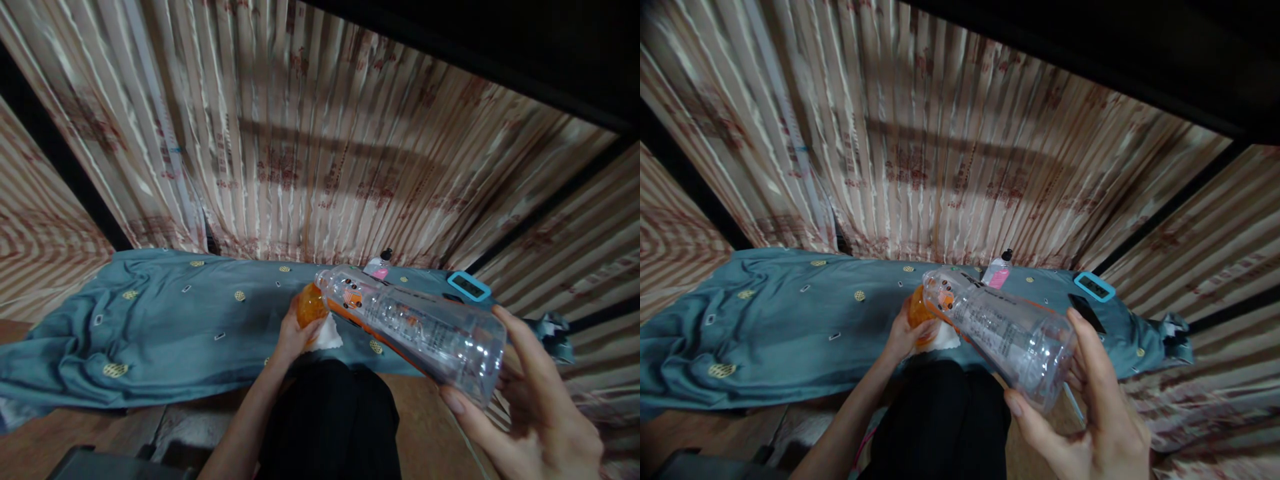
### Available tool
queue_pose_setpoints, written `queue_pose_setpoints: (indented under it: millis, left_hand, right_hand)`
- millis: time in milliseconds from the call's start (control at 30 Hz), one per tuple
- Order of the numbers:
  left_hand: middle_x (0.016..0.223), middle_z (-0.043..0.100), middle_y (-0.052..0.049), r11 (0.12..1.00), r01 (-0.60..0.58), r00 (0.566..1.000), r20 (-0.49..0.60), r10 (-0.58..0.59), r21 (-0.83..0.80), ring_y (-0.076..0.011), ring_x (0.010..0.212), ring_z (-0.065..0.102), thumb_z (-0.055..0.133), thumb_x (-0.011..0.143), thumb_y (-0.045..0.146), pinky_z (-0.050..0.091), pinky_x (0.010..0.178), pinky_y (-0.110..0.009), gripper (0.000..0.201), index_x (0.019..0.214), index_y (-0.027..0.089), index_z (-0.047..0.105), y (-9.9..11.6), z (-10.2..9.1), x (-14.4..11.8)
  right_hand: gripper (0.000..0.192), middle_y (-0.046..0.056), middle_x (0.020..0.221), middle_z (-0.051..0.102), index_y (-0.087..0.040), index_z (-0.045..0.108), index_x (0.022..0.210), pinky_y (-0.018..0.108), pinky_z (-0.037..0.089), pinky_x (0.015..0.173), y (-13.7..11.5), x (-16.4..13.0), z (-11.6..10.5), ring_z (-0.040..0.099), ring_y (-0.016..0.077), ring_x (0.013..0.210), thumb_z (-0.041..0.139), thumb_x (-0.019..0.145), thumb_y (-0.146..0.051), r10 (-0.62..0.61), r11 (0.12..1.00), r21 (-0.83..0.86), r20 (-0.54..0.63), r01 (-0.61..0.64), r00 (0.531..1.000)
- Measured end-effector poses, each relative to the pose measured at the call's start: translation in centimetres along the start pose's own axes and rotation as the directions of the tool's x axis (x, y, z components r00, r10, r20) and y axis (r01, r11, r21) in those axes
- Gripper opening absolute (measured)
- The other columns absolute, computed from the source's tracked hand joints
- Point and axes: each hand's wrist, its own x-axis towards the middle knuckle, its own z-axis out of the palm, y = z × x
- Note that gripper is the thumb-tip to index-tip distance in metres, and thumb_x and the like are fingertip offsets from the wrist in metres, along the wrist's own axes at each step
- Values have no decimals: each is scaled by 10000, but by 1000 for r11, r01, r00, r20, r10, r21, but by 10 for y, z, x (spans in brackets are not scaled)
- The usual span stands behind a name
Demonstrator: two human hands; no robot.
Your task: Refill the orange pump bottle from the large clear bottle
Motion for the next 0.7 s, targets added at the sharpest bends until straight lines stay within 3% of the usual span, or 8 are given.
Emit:
queue_pose_setpoints:
  millis: [700]
  left_hand:
    - [1209, 680, -104, 1000, 15, 1000, -21, -15, 15, -283, 1148, 646, 794, 624, 268, 457, 1065, -448, 675, 1241, 175, 536, 1, -1, 0]
  right_hand:
    - [862, 91, 1341, 615, -253, 362, 1506, 313, 521, 930, 1, 3, 2, 683, 242, 1095, 743, 760, -458, 16, 994, 105, 16, -17, 1000]
